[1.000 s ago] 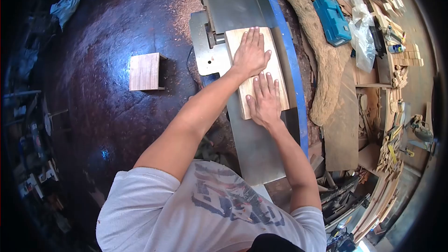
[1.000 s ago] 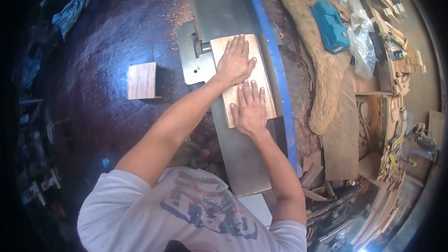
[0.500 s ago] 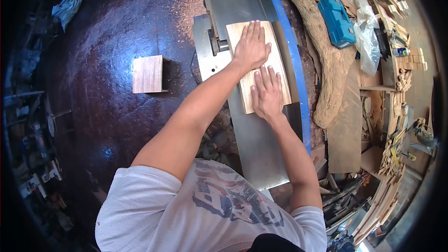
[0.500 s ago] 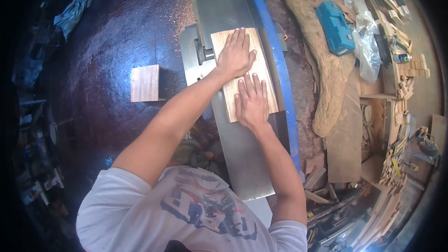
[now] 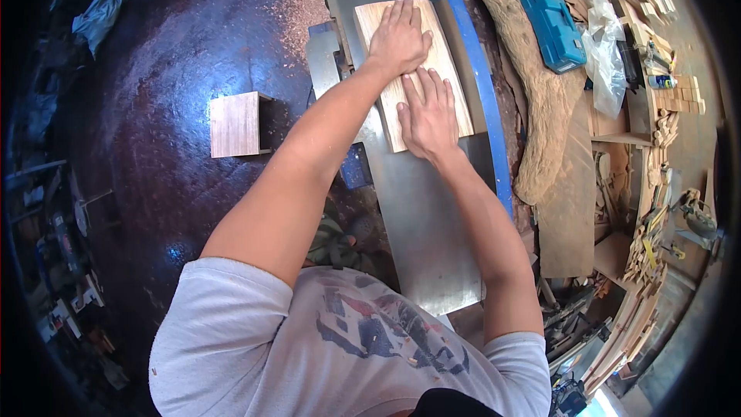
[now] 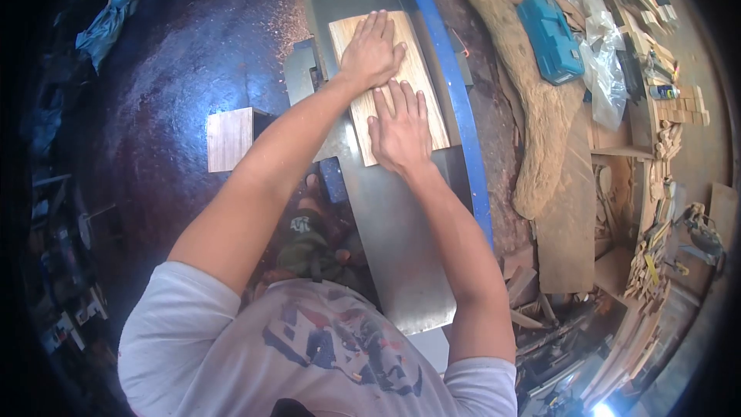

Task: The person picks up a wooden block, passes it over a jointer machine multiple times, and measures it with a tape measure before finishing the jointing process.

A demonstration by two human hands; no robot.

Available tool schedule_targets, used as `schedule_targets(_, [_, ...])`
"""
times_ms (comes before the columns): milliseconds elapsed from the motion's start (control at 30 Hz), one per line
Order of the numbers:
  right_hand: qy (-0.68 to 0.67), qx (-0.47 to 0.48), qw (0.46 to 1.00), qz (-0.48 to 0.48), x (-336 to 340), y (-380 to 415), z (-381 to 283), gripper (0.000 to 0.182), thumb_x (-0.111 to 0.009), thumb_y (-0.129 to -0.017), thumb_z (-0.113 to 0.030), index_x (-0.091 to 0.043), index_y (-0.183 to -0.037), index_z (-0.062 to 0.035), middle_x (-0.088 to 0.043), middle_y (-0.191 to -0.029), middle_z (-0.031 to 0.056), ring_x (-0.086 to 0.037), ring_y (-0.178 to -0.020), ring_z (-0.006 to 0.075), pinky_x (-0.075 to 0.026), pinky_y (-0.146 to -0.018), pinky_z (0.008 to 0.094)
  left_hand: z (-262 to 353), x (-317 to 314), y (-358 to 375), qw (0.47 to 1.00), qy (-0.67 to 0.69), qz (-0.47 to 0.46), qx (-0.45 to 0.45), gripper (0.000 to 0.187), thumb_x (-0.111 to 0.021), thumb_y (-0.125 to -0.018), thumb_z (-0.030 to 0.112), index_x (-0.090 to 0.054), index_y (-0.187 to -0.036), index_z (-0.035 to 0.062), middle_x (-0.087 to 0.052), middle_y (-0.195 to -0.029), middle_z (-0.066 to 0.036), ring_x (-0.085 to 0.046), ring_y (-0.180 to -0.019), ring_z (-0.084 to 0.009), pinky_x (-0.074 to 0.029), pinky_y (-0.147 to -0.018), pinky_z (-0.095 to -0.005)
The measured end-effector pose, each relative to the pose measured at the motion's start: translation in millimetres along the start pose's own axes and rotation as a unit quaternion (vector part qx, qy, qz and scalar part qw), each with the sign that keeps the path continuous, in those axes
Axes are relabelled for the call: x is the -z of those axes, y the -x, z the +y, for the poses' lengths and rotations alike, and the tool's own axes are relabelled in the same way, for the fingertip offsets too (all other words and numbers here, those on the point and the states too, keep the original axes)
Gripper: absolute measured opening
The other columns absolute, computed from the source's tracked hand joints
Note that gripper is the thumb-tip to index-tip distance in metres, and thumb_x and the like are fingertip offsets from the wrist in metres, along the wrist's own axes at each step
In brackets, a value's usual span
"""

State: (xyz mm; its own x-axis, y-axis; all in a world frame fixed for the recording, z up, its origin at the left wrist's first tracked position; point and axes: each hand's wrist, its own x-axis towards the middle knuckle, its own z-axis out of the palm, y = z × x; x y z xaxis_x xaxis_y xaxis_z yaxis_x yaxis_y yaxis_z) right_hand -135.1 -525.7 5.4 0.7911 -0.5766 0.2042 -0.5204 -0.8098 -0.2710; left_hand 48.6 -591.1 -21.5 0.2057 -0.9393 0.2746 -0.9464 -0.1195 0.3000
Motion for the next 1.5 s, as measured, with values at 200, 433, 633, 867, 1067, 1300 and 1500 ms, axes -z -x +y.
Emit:
schedule_targets(200, [0.017,0.008,1.000,0.003,-7,-40,4,0.058,-0.059,-0.101,-0.033,-0.055,-0.149,-0.0009,-0.045,-0.156,0.0282,-0.038,-0.148,0.0460,-0.024,-0.125,0.0616,-28,-7,-31,1.000,0.003,0.023,0.001,0.072,-0.044,-0.106,0.040,-0.043,-0.152,-0.0148,-0.039,-0.164,-0.032,-0.033,-0.156,-0.0415,-0.023,-0.131,-0.0494])
schedule_targets(433, [0.025,0.017,1.000,0.002,-14,-71,8,0.059,-0.059,-0.102,-0.033,-0.053,-0.151,-0.0017,-0.043,-0.155,0.0286,-0.038,-0.147,0.0465,-0.024,-0.124,0.0618,-50,-11,-57,1.000,-0.003,0.028,0.005,0.071,-0.045,-0.107,0.041,-0.042,-0.152,-0.0132,-0.039,-0.163,-0.031,-0.033,-0.156,-0.0410,-0.023,-0.131,-0.0482])
schedule_targets(633, [0.031,0.025,0.999,0.000,-20,-89,14,0.060,-0.057,-0.102,-0.035,-0.051,-0.151,-0.0005,-0.043,-0.154,0.0289,-0.037,-0.147,0.0461,-0.023,-0.124,0.0616,-62,-10,-71,1.000,-0.014,0.012,0.014,0.071,-0.043,-0.108,0.042,-0.041,-0.154,-0.0113,-0.038,-0.165,-0.029,-0.032,-0.157,-0.0397,-0.024,-0.131,-0.0472])
schedule_targets(867, [0.044,0.044,0.998,0.015,-30,-117,22,0.061,-0.057,-0.102,-0.036,-0.051,-0.150,0.0011,-0.043,-0.151,0.0303,-0.038,-0.145,0.0461,-0.024,-0.123,0.0608,-79,-10,-92,1.000,-0.007,0.008,0.019,0.071,-0.043,-0.107,0.043,-0.042,-0.154,-0.0113,-0.037,-0.166,-0.028,-0.032,-0.158,-0.0380,-0.021,-0.132,-0.0464])
schedule_targets(1067, [0.040,0.058,0.997,0.012,-28,-135,23,0.060,-0.059,-0.102,-0.035,-0.051,-0.148,0.0029,-0.043,-0.149,0.0317,-0.040,-0.140,0.0478,-0.026,-0.121,0.0594,-91,-12,-105,0.999,-0.024,0.019,0.009,0.069,-0.043,-0.108,0.042,-0.044,-0.152,-0.0107,-0.039,-0.164,-0.029,-0.033,-0.157,-0.0396,-0.025,-0.131,-0.0475])
schedule_targets(1300, [0.055,0.060,0.997,0.008,-32,-156,26,0.060,-0.058,-0.102,-0.034,-0.050,-0.149,0.0016,-0.044,-0.148,0.0310,-0.041,-0.138,0.0483,-0.027,-0.121,0.0595,-104,-16,-123,1.000,-0.004,0.021,0.018,0.067,-0.044,-0.108,0.041,-0.046,-0.150,-0.0108,-0.039,-0.165,-0.029,-0.033,-0.157,-0.0398,-0.026,-0.130,-0.0481])
schedule_targets(1500, [0.056,0.053,0.997,-0.008,-40,-215,32,0.058,-0.055,-0.103,-0.035,-0.048,-0.149,-0.0006,-0.044,-0.149,0.0312,-0.042,-0.139,0.0475,-0.028,-0.121,0.0591,-145,-13,-166,0.996,0.006,0.094,0.013,0.066,-0.050,-0.105,0.039,-0.048,-0.149,-0.0099,-0.041,-0.162,-0.031,-0.035,-0.153,-0.0460,-0.026,-0.129,-0.0498])
